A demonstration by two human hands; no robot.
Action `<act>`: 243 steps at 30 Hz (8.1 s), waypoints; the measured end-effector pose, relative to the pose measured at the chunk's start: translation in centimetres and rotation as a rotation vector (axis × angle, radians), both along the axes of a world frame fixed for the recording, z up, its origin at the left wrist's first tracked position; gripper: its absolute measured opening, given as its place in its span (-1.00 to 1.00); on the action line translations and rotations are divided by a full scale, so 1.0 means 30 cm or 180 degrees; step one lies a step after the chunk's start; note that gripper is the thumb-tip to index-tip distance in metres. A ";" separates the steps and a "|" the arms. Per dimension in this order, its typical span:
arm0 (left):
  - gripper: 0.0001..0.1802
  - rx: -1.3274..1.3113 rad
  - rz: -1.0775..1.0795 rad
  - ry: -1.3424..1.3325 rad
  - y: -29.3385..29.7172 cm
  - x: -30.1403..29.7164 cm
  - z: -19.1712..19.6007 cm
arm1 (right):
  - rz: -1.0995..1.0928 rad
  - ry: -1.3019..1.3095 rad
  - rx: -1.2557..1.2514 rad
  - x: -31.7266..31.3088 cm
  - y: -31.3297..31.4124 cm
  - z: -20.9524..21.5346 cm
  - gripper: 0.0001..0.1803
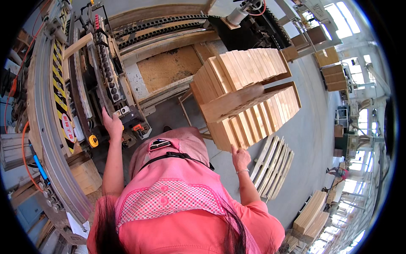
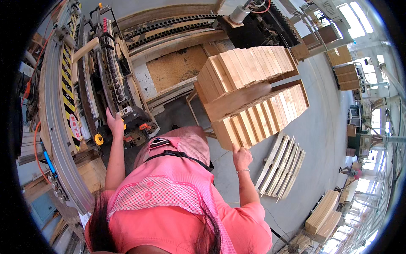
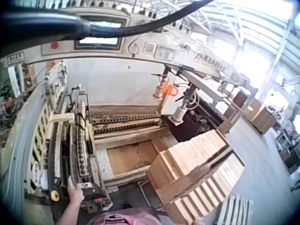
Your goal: The person operates a woodworking machine in a factory setting, repeatedly feeding small wooden blocks into the processing unit. They use both hands to position the blocks and a wooden stick to guide them through the machine, then collect the processed pieces and stack them on a nearby table.
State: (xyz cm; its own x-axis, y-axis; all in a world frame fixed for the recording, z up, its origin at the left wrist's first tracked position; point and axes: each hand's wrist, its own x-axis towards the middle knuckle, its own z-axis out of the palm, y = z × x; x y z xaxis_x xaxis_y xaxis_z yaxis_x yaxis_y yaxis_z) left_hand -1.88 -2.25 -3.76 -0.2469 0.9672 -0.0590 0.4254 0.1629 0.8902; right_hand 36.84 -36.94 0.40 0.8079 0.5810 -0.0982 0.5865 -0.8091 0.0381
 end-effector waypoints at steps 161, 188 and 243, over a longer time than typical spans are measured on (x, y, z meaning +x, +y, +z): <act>-0.61 0.0650 0.0305 -0.0636 -0.055 0.016 0.086 | 0.5716 0.0321 0.0304 -1.203 2.618 0.159 -0.48; -0.26 0.0416 -0.0023 -0.0457 0.012 -0.028 0.111 | 0.5804 0.0390 0.0441 -1.203 2.614 0.172 -0.44; -0.48 0.1178 0.0893 -0.0561 -0.254 -0.016 0.194 | 0.6112 0.0348 0.0870 -1.221 2.610 0.156 -0.49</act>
State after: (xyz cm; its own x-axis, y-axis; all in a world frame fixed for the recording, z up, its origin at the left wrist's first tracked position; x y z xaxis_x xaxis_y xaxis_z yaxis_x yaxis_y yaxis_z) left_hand -2.37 -9.88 2.05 -0.5178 0.8289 0.2116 0.2482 -0.0911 0.9644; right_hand 0.21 41.37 5.07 -0.8244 0.5495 0.1359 0.5482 0.8348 -0.0500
